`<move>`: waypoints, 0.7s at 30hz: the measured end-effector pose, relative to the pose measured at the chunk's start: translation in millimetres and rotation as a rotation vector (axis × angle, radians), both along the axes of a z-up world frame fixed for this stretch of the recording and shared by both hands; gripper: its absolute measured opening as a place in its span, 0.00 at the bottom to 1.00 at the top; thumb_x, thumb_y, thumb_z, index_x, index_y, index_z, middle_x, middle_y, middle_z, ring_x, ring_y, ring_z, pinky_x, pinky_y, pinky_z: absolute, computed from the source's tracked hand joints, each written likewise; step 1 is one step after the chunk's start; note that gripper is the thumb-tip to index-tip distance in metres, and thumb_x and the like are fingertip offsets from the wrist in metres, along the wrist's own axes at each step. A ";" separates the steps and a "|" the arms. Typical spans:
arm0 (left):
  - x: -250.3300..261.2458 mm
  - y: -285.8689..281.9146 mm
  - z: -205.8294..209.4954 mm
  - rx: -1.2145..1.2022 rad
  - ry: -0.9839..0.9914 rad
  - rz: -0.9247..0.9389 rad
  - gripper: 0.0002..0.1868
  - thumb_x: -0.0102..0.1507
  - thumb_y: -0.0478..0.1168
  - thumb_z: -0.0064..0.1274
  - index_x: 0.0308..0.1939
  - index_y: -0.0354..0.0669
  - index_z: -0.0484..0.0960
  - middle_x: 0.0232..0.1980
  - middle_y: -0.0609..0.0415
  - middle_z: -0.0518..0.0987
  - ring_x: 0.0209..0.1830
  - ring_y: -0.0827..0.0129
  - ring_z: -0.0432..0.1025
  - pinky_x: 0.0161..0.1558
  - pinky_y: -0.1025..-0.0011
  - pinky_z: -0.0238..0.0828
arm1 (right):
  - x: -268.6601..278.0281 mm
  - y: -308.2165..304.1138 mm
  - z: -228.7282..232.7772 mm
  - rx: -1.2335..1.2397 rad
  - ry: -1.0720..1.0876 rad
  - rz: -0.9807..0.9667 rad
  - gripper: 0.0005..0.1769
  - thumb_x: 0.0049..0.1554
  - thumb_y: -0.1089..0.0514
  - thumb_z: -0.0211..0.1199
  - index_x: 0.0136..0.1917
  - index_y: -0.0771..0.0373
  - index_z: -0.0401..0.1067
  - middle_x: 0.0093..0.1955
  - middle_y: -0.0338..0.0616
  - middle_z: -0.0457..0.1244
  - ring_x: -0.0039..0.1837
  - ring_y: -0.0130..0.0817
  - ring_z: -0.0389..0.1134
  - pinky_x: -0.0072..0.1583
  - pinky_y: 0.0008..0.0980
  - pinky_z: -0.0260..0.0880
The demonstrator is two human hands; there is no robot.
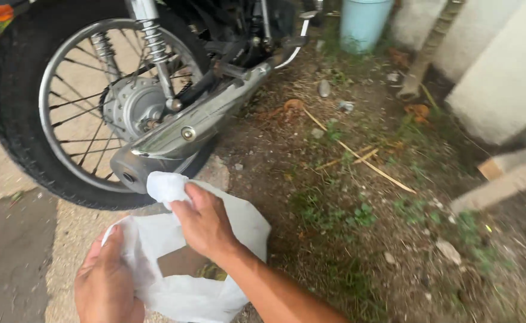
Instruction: Picking up trash, dried leaves, and debris from the ground around a motorcycle and placing them into a white plastic bag.
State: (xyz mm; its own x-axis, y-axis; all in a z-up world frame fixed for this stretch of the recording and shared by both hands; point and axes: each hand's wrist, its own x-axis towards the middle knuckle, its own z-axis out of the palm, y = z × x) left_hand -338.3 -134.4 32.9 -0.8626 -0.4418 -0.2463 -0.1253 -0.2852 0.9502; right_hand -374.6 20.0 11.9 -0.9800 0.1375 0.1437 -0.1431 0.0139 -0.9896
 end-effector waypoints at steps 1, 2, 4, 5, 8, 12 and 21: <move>-1.8 -1.8 -11.0 -0.049 -0.025 0.057 0.16 0.69 0.42 0.51 0.56 0.36 0.82 0.47 0.52 0.83 0.43 0.69 0.76 0.45 0.70 0.73 | -2.1 2.8 -4.9 0.095 0.002 0.060 0.18 0.57 0.50 0.58 0.50 0.67 0.71 0.43 0.56 0.68 0.46 0.50 0.71 0.49 0.44 0.70; -1.6 1.2 -14.7 -0.050 -0.016 0.099 0.16 0.69 0.42 0.51 0.56 0.36 0.82 0.47 0.52 0.83 0.43 0.69 0.76 0.45 0.70 0.73 | -4.1 7.7 -9.2 0.093 0.014 0.102 0.18 0.57 0.50 0.58 0.50 0.67 0.71 0.43 0.56 0.68 0.46 0.50 0.71 0.49 0.44 0.70; 2.8 9.2 -22.6 -0.199 -0.177 0.167 0.17 0.69 0.43 0.53 0.55 0.34 0.83 0.44 0.50 0.83 0.41 0.69 0.75 0.42 0.71 0.70 | -5.6 19.4 -18.3 0.134 0.037 0.216 0.16 0.56 0.51 0.59 0.48 0.67 0.70 0.42 0.56 0.68 0.46 0.51 0.71 0.48 0.44 0.70; 6.3 12.1 -25.6 -0.199 -0.181 0.208 0.17 0.69 0.43 0.53 0.55 0.34 0.83 0.44 0.50 0.83 0.41 0.69 0.75 0.42 0.71 0.70 | -7.7 25.5 -15.4 0.130 0.040 0.256 0.16 0.56 0.51 0.59 0.48 0.67 0.70 0.42 0.56 0.68 0.46 0.51 0.71 0.48 0.44 0.70; 15.5 22.3 -34.1 -0.439 -0.401 0.210 0.20 0.69 0.46 0.54 0.55 0.30 0.85 0.43 0.46 0.83 0.40 0.68 0.73 0.42 0.71 0.68 | -11.1 43.3 -7.4 0.056 -0.019 0.374 0.16 0.56 0.51 0.57 0.48 0.67 0.69 0.42 0.54 0.68 0.44 0.49 0.72 0.48 0.44 0.70; 2.9 41.0 -22.6 -0.512 -0.545 0.182 0.25 0.69 0.51 0.53 0.56 0.30 0.85 0.42 0.46 0.82 0.41 0.63 0.72 0.43 0.65 0.67 | -9.8 65.5 12.3 -0.058 0.000 0.365 0.16 0.59 0.51 0.55 0.49 0.67 0.69 0.40 0.52 0.67 0.42 0.43 0.69 0.46 0.42 0.69; -52.5 138.4 20.3 -0.398 -0.450 0.102 0.31 0.68 0.60 0.44 0.59 0.39 0.83 0.51 0.45 0.84 0.46 0.59 0.78 0.44 0.60 0.72 | -38.4 139.3 6.4 -0.552 0.134 0.162 0.16 0.60 0.59 0.56 0.58 0.70 0.72 0.49 0.38 0.67 0.49 0.25 0.64 0.50 0.27 0.66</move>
State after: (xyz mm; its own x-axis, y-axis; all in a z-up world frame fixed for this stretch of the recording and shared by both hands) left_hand -390.8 4.0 53.2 -0.6603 -0.6500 -0.3761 -0.5302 0.0489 0.8465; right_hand -413.0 159.3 18.3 -0.9731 0.0768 0.2172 -0.2243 -0.5310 -0.8171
